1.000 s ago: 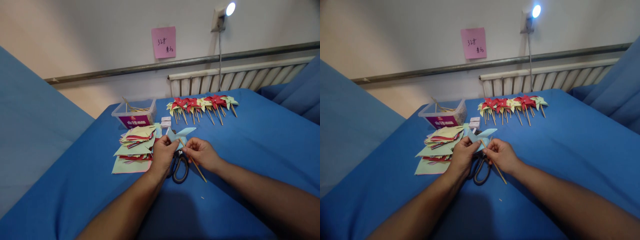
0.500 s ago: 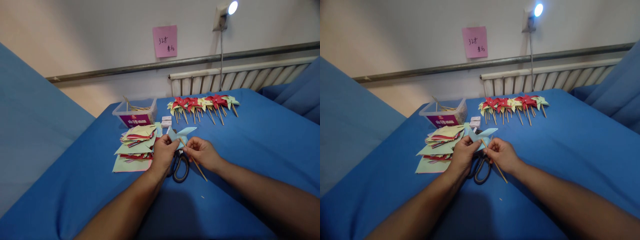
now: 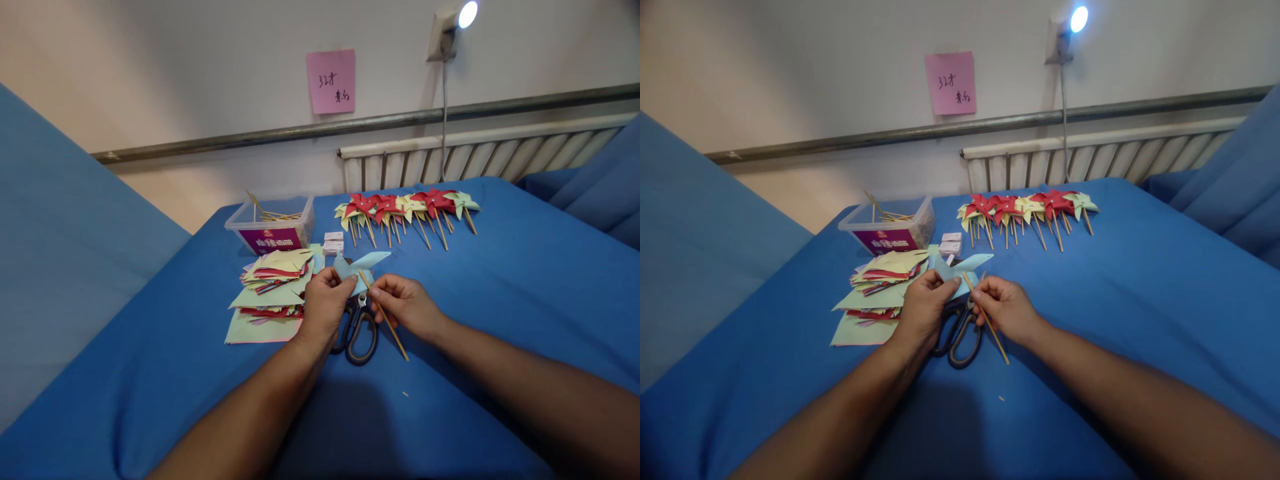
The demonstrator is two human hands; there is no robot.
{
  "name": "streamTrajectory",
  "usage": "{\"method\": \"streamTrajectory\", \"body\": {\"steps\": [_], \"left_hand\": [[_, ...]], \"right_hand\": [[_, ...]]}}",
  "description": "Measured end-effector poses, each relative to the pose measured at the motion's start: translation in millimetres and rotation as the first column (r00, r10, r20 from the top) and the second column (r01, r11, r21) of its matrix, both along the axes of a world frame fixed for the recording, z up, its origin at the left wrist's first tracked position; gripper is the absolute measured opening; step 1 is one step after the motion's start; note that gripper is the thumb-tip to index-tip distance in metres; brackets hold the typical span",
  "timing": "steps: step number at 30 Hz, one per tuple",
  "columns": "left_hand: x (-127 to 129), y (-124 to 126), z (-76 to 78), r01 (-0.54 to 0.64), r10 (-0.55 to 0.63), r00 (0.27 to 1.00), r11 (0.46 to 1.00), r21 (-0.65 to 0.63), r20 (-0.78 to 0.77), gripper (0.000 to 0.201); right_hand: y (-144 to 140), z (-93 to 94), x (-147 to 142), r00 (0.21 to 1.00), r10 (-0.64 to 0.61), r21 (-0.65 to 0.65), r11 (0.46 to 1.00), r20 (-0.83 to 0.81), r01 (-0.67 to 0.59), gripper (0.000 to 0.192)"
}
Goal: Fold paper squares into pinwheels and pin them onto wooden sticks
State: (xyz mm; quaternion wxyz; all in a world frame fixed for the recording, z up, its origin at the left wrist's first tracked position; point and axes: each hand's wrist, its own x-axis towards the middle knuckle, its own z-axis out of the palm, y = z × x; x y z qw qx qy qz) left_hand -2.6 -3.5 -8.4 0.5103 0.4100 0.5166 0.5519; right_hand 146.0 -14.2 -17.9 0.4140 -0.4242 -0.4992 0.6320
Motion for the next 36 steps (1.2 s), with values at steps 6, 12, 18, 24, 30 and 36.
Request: {"method": "streamTrajectory", "body": {"steps": [6,12,18,24,30,36], "left_hand": [[-0.9,-0.2,-0.5,-0.007,0.008,0.999,1.0,0.016,-0.05,0.021],[-0.5,-1.2,1.3,-0.004,0.005,0.999,1.0,0.019,-0.05,0.021],[-0.3,-1.5,1.3,-0.011,0.014,0.996,0.999,0.031,-0.092,0.019],[-0.7,-0.6,0.6,-0.007,0.011,0.996,0.999,0.042,-0.093,0.019],[-1.1,-0.1,0.4,-0.01,0.016,0.992,0.999,0.049,-0.124,0.018],[-0.3,-1.0,1.8,-0.017,0.026,0.988,0.998,0.062,-0.153,0.019]], "right_hand": [[-1.9,-3.6,-0.9,1.0,-0.005,0.01,1.0,-0.01,0.005,0.036],[-2.1,-5.0,-1.0,1.0,-0.018,0.017,1.0,0.008,0.018,0.033],[-2.0,-5.3,-0.6,1.0,-0.019,0.031,0.999,0.013,0.018,0.029],[-2.9,-1.9,-1.2,0.999,-0.029,0.028,0.999,0.036,0.028,0.029],[-3.3,1.0,-1.5,0.999,-0.029,0.018,0.999,0.038,0.028,0.031],[-3.6,1.7,-2.5,0.998,-0.047,0.021,0.999,0.034,0.046,0.033]]}}
